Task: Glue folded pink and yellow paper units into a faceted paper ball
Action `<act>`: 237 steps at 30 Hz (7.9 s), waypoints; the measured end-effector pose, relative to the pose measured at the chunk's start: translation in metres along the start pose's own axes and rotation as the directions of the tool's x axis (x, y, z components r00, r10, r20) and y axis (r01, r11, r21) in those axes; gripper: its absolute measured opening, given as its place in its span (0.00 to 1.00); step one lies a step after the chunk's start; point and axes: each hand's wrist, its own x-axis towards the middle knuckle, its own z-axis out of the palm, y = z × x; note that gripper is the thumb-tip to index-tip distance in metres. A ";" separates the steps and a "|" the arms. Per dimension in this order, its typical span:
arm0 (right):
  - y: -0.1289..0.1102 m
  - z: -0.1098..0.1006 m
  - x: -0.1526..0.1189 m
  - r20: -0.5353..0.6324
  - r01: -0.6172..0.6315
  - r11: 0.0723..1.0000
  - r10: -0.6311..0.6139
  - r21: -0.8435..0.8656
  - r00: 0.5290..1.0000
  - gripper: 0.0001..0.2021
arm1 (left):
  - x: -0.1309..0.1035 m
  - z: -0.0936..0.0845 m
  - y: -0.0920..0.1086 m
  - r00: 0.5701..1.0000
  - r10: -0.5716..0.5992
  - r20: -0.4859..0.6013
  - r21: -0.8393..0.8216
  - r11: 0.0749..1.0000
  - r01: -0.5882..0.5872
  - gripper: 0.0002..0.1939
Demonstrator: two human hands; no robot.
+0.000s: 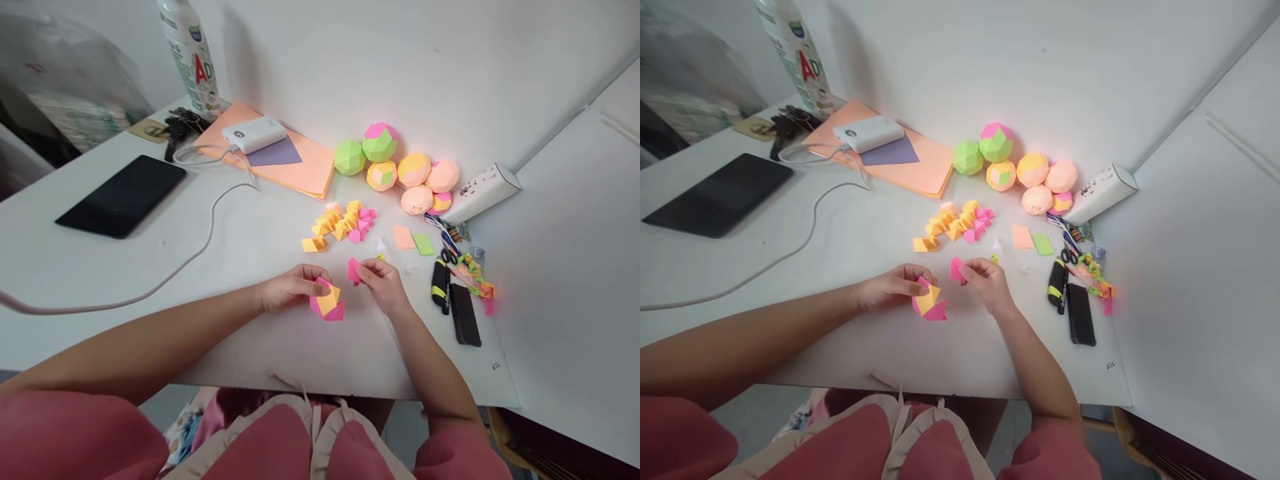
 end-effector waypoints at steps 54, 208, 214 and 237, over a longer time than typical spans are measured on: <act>-0.002 0.017 -0.040 0.106 -0.358 0.900 0.342 0.247 0.934 0.09 | -0.004 0.013 -0.001 0.998 0.010 -0.056 0.173 0.985 -0.001 0.05; -0.023 -0.007 -0.051 -0.003 0.636 0.682 -0.683 -0.360 0.730 0.17 | -0.003 0.020 -0.006 0.984 -0.151 -0.091 -0.131 0.982 0.138 0.11; -0.024 -0.005 -0.052 0.053 0.654 0.682 -0.678 -0.329 0.733 0.18 | -0.003 0.019 -0.007 0.985 -0.151 -0.085 -0.127 0.982 0.139 0.12; -0.022 -0.005 -0.051 0.013 0.657 0.698 -0.683 -0.286 0.731 0.18 | -0.003 0.017 -0.007 0.986 -0.148 -0.073 -0.127 0.982 0.138 0.12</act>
